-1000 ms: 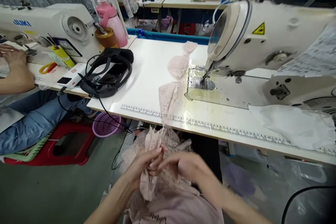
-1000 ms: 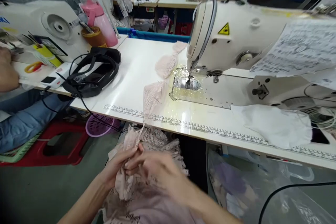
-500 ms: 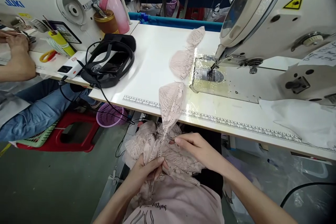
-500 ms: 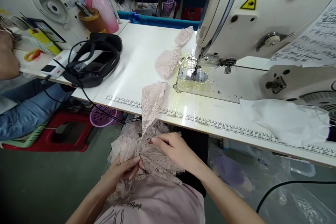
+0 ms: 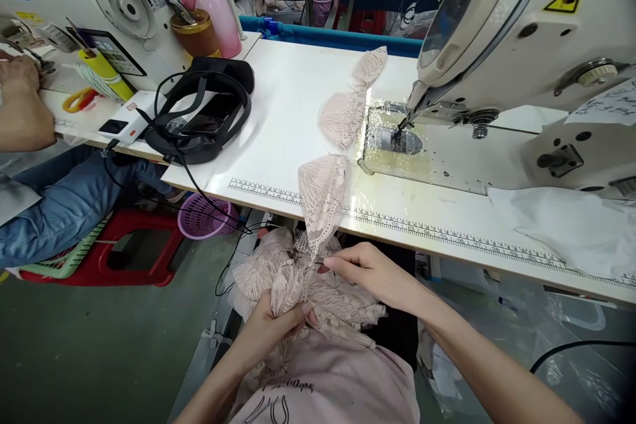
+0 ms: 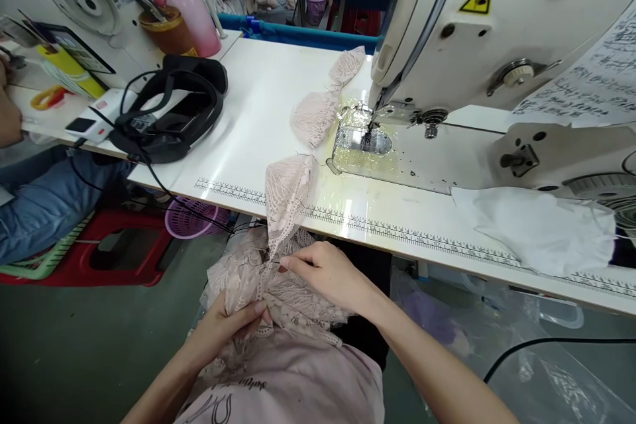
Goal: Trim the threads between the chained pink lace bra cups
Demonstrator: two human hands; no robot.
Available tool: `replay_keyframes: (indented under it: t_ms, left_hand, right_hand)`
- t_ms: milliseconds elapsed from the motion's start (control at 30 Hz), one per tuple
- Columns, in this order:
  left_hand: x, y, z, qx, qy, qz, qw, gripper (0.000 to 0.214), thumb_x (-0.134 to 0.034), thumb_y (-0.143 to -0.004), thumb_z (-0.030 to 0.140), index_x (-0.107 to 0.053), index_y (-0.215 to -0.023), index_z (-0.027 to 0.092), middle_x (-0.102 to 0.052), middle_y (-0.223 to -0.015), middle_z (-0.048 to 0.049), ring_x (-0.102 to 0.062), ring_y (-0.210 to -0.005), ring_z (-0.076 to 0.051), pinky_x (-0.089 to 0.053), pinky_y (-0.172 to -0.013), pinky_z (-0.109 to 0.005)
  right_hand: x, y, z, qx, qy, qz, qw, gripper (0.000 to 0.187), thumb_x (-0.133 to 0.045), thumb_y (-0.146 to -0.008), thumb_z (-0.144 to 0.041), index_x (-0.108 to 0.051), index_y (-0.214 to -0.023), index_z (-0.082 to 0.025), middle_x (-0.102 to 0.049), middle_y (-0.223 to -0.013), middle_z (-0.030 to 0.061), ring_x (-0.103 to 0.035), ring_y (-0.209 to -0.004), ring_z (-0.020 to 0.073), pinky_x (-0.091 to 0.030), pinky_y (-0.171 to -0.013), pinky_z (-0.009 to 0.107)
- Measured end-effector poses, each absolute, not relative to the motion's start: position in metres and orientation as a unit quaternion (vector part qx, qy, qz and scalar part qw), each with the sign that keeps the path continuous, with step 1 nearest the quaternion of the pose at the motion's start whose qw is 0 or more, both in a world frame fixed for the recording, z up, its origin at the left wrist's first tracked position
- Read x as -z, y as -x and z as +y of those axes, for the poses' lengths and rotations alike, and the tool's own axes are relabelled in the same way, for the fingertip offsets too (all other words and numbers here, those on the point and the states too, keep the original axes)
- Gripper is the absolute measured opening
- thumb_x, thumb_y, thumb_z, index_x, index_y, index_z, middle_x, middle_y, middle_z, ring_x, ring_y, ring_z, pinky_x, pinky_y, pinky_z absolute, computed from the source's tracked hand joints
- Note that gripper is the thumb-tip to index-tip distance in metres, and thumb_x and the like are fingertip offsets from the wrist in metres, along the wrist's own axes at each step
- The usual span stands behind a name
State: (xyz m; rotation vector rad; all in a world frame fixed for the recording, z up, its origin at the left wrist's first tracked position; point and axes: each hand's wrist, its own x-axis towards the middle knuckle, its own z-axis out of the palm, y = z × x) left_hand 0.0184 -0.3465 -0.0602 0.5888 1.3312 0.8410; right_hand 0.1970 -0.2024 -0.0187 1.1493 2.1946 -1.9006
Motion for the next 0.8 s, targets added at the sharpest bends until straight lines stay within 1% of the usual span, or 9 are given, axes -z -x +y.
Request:
replay_keyframes:
  t_ms: [67, 200, 333, 433, 533, 633, 700, 733, 800]
  left_hand:
    - [0.061, -0.018, -0.347, -0.367, -0.267, 0.592, 0.666, 0.041, -0.070, -0.080, 0.052, -0.074, -0.070, 0.013, -0.048, -0.056, -0.0001, -0.038, -0.054, -0.010, -0.031, -0.052, -0.023]
    - [0.060, -0.018, -0.347, -0.361, -0.278, 0.592, 0.665, 0.041, -0.069, -0.081, 0.052, -0.074, -0.071, 0.013, -0.048, -0.055, 0.0000, -0.039, -0.053, -0.011, -0.032, -0.053, -0.024]
    - [0.056, -0.018, -0.345, -0.349, -0.283, 0.594, 0.667, 0.040, -0.067, -0.082, 0.052, -0.073, -0.072, 0.014, -0.045, -0.051, 0.0015, -0.037, -0.050, -0.011, -0.031, -0.052, -0.025]
    - [0.054, -0.019, -0.343, -0.355, -0.281, 0.577, 0.680, 0.040, -0.067, -0.083, 0.052, -0.073, -0.072, 0.014, -0.043, -0.049, 0.0018, -0.036, -0.049, -0.011, -0.031, -0.052, -0.025]
    - [0.054, -0.019, -0.342, -0.365, -0.270, 0.573, 0.682, 0.043, -0.067, -0.082, 0.055, -0.073, -0.071, 0.014, -0.043, -0.049, 0.0018, -0.034, -0.048, -0.010, -0.029, -0.051, -0.025]
    - [0.057, -0.017, -0.343, -0.362, -0.270, 0.580, 0.678, 0.044, -0.065, -0.082, 0.057, -0.073, -0.073, 0.014, -0.042, -0.051, 0.0024, -0.033, -0.049, -0.009, -0.028, -0.051, -0.024]
    - [0.058, -0.017, -0.345, -0.356, -0.273, 0.586, 0.674, 0.044, -0.064, -0.083, 0.057, -0.074, -0.074, 0.014, -0.041, -0.052, 0.0028, -0.033, -0.050, -0.009, -0.028, -0.052, -0.024]
    - [0.059, -0.016, -0.346, -0.354, -0.273, 0.590, 0.672, 0.044, -0.064, -0.084, 0.056, -0.074, -0.075, 0.014, -0.040, -0.053, 0.0028, -0.033, -0.050, -0.009, -0.028, -0.052, -0.024]
    - [0.060, -0.016, -0.347, -0.355, -0.269, 0.595, 0.669, 0.044, -0.064, -0.084, 0.056, -0.074, -0.076, 0.014, -0.040, -0.053, 0.0028, -0.034, -0.051, -0.009, -0.028, -0.053, -0.024]
  right_hand:
    - [0.022, -0.197, -0.202, 0.618, -0.364, 0.697, 0.007, 0.054, -0.043, -0.095, -0.060, -0.049, -0.060, -0.019, -0.020, -0.055, -0.0064, -0.017, -0.049, 0.0088, -0.015, -0.050, 0.029]
    - [0.028, -0.196, -0.202, 0.631, -0.362, 0.686, -0.010, 0.056, -0.043, -0.094, -0.062, -0.036, -0.057, -0.020, -0.019, -0.056, -0.0065, -0.016, -0.050, 0.0084, -0.016, -0.051, 0.028]
    - [0.029, -0.193, -0.204, 0.637, -0.356, 0.683, -0.023, 0.056, -0.045, -0.094, -0.059, -0.036, -0.055, -0.020, -0.019, -0.053, -0.0072, -0.017, -0.047, 0.0080, -0.018, -0.053, 0.028]
    - [0.029, -0.193, -0.206, 0.632, -0.352, 0.689, -0.040, 0.054, -0.047, -0.094, -0.058, -0.045, -0.055, -0.020, -0.023, -0.052, -0.0068, -0.019, -0.048, 0.0083, -0.020, -0.053, 0.028]
    - [0.029, -0.194, -0.207, 0.624, -0.357, 0.693, -0.049, 0.053, -0.046, -0.093, -0.061, -0.061, -0.066, -0.018, -0.032, -0.051, -0.0056, -0.023, -0.049, 0.0090, -0.022, -0.052, 0.027]
    - [0.025, -0.198, -0.209, 0.596, -0.375, 0.709, -0.034, 0.055, -0.044, -0.093, -0.063, -0.066, -0.071, -0.017, -0.035, -0.051, -0.0046, -0.026, -0.048, 0.0096, -0.023, -0.051, 0.027]
    - [0.018, -0.201, -0.210, 0.559, -0.386, 0.734, -0.032, 0.056, -0.041, -0.095, -0.061, -0.066, -0.070, -0.018, -0.041, -0.052, -0.0028, -0.033, -0.049, 0.0110, -0.027, -0.052, 0.027]
    - [0.014, -0.203, -0.211, 0.538, -0.390, 0.747, -0.039, 0.055, -0.040, -0.096, -0.059, -0.068, -0.072, -0.018, -0.049, -0.056, -0.0008, -0.041, -0.052, 0.0128, -0.032, -0.055, 0.028]
    - [0.006, -0.207, -0.211, 0.503, -0.397, 0.764, -0.069, 0.048, -0.040, -0.098, -0.054, -0.072, -0.085, -0.019, -0.066, -0.076, 0.0048, -0.059, -0.070, 0.0192, -0.044, -0.067, 0.031]
